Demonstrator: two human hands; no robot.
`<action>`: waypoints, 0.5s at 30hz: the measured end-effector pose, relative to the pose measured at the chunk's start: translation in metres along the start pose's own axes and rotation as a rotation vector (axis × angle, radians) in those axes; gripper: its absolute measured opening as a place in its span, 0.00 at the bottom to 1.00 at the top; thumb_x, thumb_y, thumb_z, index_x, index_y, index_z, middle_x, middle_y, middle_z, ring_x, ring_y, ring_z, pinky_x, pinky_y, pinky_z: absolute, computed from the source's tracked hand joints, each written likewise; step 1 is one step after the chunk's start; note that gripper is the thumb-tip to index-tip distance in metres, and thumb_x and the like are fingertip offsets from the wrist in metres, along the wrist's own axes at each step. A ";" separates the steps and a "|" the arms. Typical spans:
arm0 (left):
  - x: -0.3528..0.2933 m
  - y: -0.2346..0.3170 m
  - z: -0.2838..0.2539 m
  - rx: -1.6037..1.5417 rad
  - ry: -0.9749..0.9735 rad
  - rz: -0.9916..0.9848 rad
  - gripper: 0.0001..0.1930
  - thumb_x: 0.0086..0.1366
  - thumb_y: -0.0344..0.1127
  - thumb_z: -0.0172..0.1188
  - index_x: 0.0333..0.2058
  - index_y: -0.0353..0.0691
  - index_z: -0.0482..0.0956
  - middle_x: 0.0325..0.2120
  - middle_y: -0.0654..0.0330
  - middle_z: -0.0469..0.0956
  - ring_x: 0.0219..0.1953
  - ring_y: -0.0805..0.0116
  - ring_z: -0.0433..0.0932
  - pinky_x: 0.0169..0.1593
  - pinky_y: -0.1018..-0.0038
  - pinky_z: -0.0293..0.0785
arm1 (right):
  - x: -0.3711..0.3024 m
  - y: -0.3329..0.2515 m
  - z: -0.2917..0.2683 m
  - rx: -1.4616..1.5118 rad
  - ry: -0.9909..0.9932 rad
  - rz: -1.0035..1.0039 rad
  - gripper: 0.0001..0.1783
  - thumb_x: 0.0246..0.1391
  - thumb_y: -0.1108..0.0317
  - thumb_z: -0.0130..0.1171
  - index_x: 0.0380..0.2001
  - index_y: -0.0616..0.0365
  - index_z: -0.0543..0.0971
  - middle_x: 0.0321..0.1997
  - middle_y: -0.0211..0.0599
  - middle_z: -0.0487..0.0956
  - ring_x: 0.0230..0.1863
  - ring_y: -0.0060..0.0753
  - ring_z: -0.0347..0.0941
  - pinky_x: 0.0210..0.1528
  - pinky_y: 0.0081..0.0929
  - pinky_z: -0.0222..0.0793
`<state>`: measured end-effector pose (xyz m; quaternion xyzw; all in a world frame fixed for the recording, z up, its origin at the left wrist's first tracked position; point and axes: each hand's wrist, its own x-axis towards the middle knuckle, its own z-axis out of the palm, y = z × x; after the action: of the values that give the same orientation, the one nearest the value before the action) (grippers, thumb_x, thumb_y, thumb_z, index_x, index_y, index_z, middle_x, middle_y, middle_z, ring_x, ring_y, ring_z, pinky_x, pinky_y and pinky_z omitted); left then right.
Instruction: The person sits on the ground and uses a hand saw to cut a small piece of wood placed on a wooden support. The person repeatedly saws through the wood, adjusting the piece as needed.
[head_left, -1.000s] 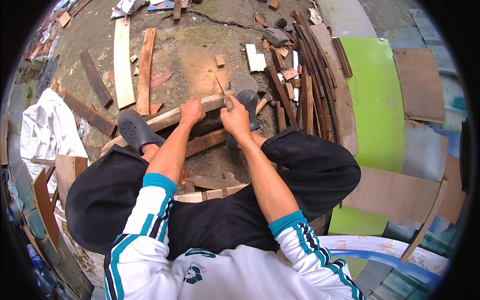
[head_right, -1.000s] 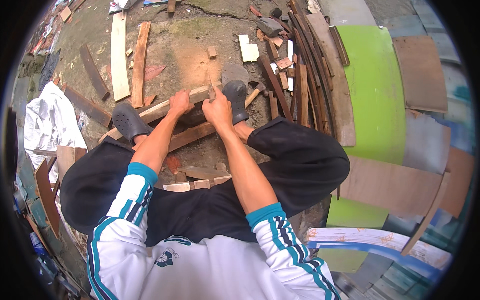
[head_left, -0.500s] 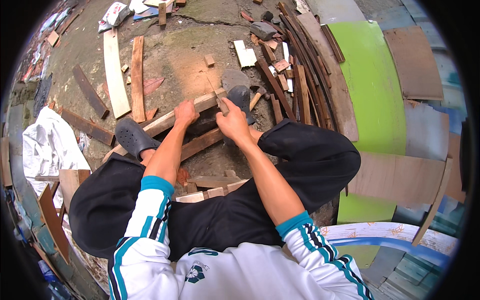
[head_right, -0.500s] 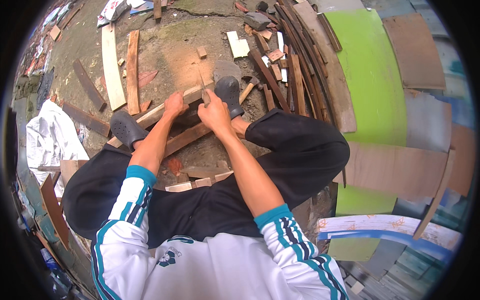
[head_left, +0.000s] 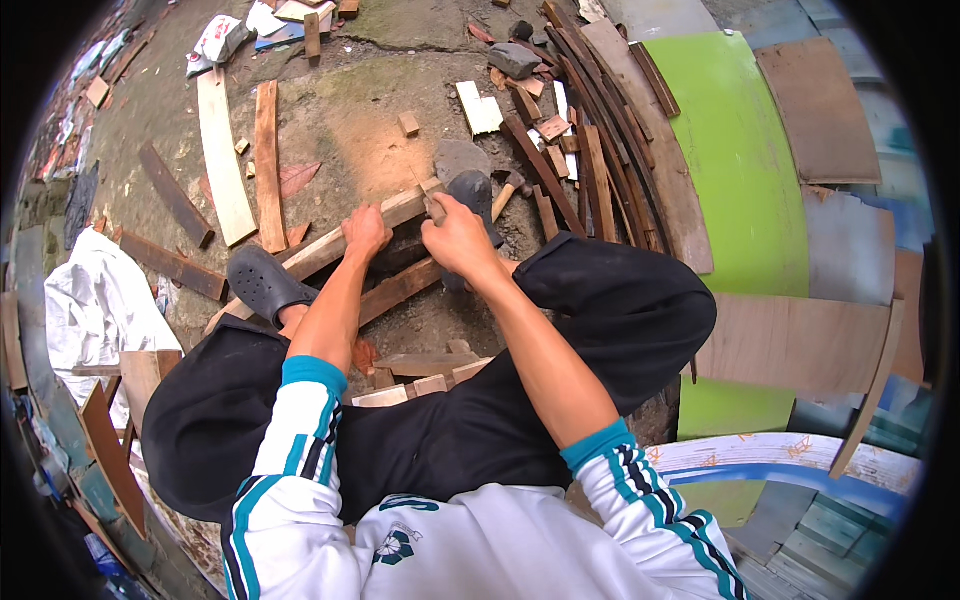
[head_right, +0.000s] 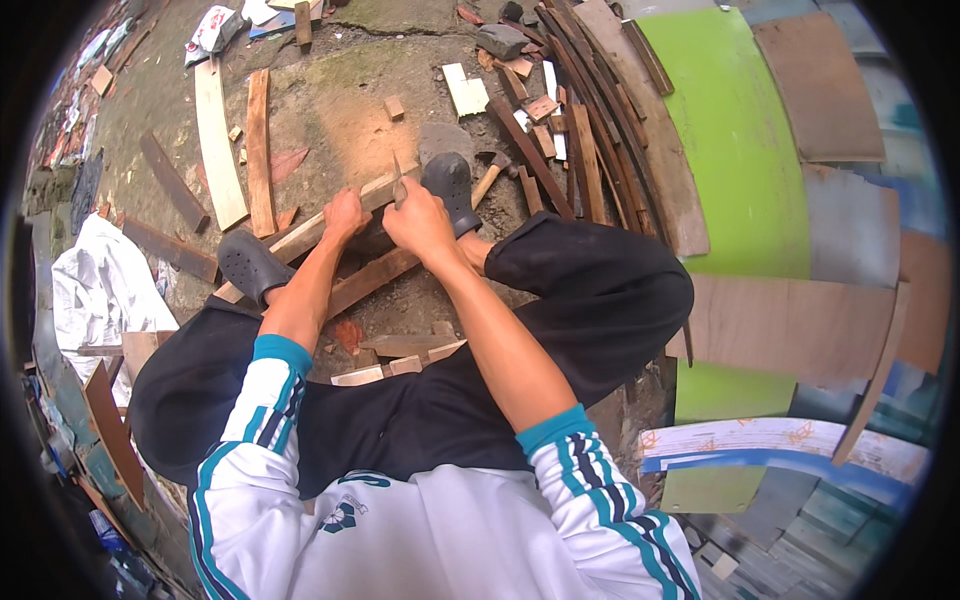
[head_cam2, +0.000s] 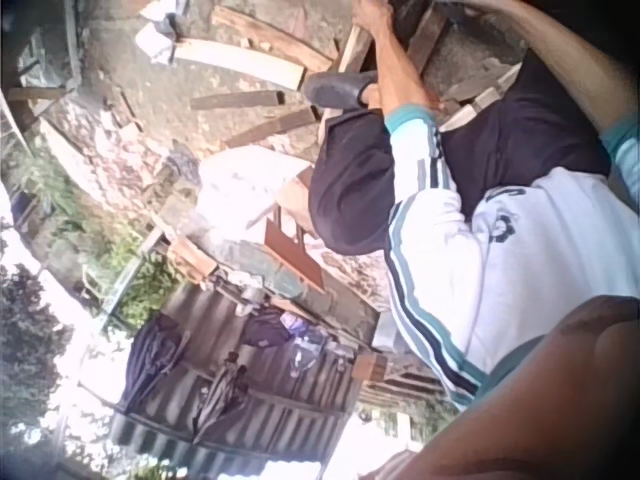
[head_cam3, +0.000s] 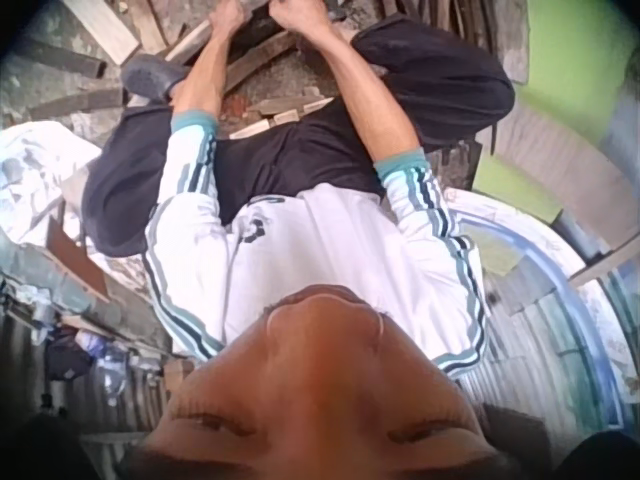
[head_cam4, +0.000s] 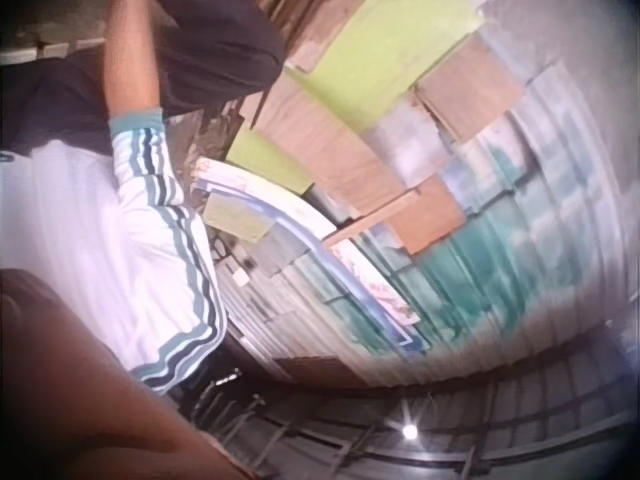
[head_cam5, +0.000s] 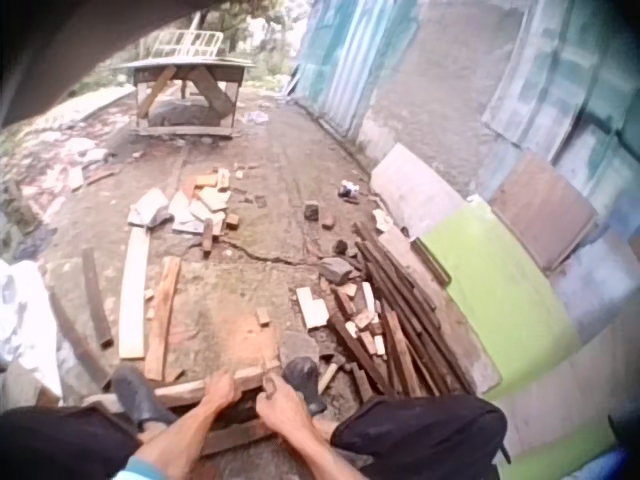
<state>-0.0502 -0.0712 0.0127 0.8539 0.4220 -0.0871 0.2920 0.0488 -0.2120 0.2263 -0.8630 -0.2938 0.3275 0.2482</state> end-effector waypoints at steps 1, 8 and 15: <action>0.003 0.011 -0.001 0.001 -0.018 0.011 0.27 0.55 0.33 0.68 0.55 0.41 0.78 0.56 0.49 0.76 0.61 0.47 0.74 0.61 0.47 0.68 | 0.010 0.006 0.011 0.027 0.039 0.058 0.34 0.56 0.62 0.58 0.66 0.62 0.71 0.55 0.66 0.80 0.60 0.68 0.74 0.63 0.47 0.69; -0.011 -0.020 0.001 0.051 0.036 -0.114 0.25 0.56 0.32 0.67 0.54 0.41 0.79 0.54 0.50 0.76 0.61 0.49 0.73 0.61 0.40 0.65 | -0.117 -0.002 -0.060 0.124 -0.092 -0.161 0.31 0.58 0.69 0.60 0.65 0.63 0.70 0.55 0.64 0.80 0.60 0.64 0.75 0.63 0.46 0.70; -0.011 -0.009 -0.003 0.006 0.014 -0.071 0.25 0.56 0.31 0.67 0.54 0.40 0.78 0.53 0.49 0.75 0.61 0.48 0.73 0.61 0.38 0.64 | -0.021 -0.021 -0.010 -0.004 -0.050 -0.095 0.32 0.57 0.63 0.56 0.64 0.67 0.71 0.54 0.69 0.79 0.59 0.68 0.74 0.64 0.49 0.69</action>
<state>-0.0646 -0.0731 0.0154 0.8398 0.4539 -0.0925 0.2831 0.0364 -0.2136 0.2546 -0.8402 -0.3411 0.3361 0.2546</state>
